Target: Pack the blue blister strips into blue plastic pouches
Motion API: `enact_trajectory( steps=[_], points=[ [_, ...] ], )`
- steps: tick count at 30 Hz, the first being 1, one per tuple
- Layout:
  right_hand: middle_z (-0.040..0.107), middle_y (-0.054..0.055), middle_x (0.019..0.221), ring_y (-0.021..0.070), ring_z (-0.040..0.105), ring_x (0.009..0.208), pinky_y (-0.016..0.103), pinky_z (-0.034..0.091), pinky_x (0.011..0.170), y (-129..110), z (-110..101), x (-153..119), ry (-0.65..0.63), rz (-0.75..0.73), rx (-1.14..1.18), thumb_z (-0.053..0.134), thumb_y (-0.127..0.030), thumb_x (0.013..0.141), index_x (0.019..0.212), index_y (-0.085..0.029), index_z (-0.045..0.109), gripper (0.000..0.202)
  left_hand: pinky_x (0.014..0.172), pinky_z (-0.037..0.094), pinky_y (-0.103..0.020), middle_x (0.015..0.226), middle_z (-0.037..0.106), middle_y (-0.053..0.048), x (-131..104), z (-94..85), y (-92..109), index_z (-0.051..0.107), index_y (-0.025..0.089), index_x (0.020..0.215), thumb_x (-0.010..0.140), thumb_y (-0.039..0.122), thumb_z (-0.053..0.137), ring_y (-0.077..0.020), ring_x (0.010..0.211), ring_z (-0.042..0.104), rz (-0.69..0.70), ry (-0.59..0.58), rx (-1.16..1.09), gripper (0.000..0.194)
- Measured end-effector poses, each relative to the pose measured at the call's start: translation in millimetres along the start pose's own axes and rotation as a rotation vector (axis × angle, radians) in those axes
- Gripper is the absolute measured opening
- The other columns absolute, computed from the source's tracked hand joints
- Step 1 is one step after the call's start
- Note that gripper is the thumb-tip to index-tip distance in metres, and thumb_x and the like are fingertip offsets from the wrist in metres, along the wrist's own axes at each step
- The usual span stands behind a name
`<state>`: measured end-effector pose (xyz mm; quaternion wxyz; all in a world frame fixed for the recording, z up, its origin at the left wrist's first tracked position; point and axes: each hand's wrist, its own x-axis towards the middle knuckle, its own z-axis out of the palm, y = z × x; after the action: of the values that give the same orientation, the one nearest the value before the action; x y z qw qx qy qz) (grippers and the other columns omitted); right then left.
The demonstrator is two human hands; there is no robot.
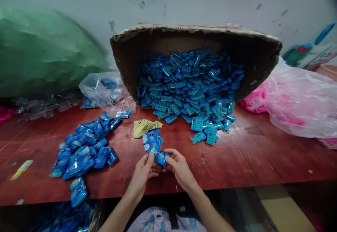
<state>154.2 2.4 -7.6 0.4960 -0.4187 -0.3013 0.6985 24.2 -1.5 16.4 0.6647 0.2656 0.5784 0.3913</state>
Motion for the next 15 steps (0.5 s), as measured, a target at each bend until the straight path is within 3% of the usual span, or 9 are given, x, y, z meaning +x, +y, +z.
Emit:
enact_trajectory(
  steps=[3, 7, 10, 15],
  points=[
    [0.058, -0.002, 0.071, 0.0082, 0.053, 0.051, 0.021, 0.047, 0.045, 1, 2, -1, -0.052, 0.079, 0.034, 0.066, -0.029, 0.067, 0.096, -0.017, 0.056, 0.033, 0.050, 0.046, -0.023, 0.058, 0.064, -0.001, 7, -2.7, 2, 0.054, 0.016, 0.078, 0.068, 0.044, 0.059, -0.0130, 0.050, 0.060, 0.048, -0.022, -0.018, 0.030],
    [0.057, 0.000, 0.078, 0.0084, 0.054, 0.057, 0.019, 0.048, 0.044, 1, 5, -3, -0.045, 0.040, 0.032, 0.065, -0.029, 0.069, 0.100, -0.018, 0.055, 0.035, 0.051, 0.047, -0.024, 0.057, 0.063, -0.001, 15, -2.1, 3, 0.055, 0.014, 0.073, 0.068, 0.043, 0.060, -0.0124, 0.049, 0.058, 0.097, 0.030, 0.047, 0.030],
    [0.058, 0.001, 0.082, 0.0094, 0.056, 0.060, 0.021, 0.050, 0.046, 0, 6, -4, -0.061, 0.043, 0.029, 0.065, -0.030, 0.069, 0.106, -0.019, 0.053, 0.040, 0.050, 0.048, -0.026, 0.060, 0.062, 0.001, 17, -2.0, 2, 0.057, 0.015, 0.082, 0.070, 0.044, 0.056, -0.0124, 0.049, 0.057, 0.148, 0.012, 0.049, 0.032],
    [0.058, -0.001, 0.071, 0.0068, 0.053, 0.050, 0.023, 0.052, 0.047, 0, 5, -3, -0.040, 0.086, 0.034, 0.068, -0.031, 0.065, 0.101, -0.015, 0.058, 0.041, 0.056, 0.048, -0.026, 0.069, 0.064, 0.001, 23, -6.5, -1, 0.059, 0.017, 0.095, 0.069, 0.042, 0.057, -0.0127, 0.056, 0.057, 0.244, 0.020, 0.127, 0.036]
  ],
)
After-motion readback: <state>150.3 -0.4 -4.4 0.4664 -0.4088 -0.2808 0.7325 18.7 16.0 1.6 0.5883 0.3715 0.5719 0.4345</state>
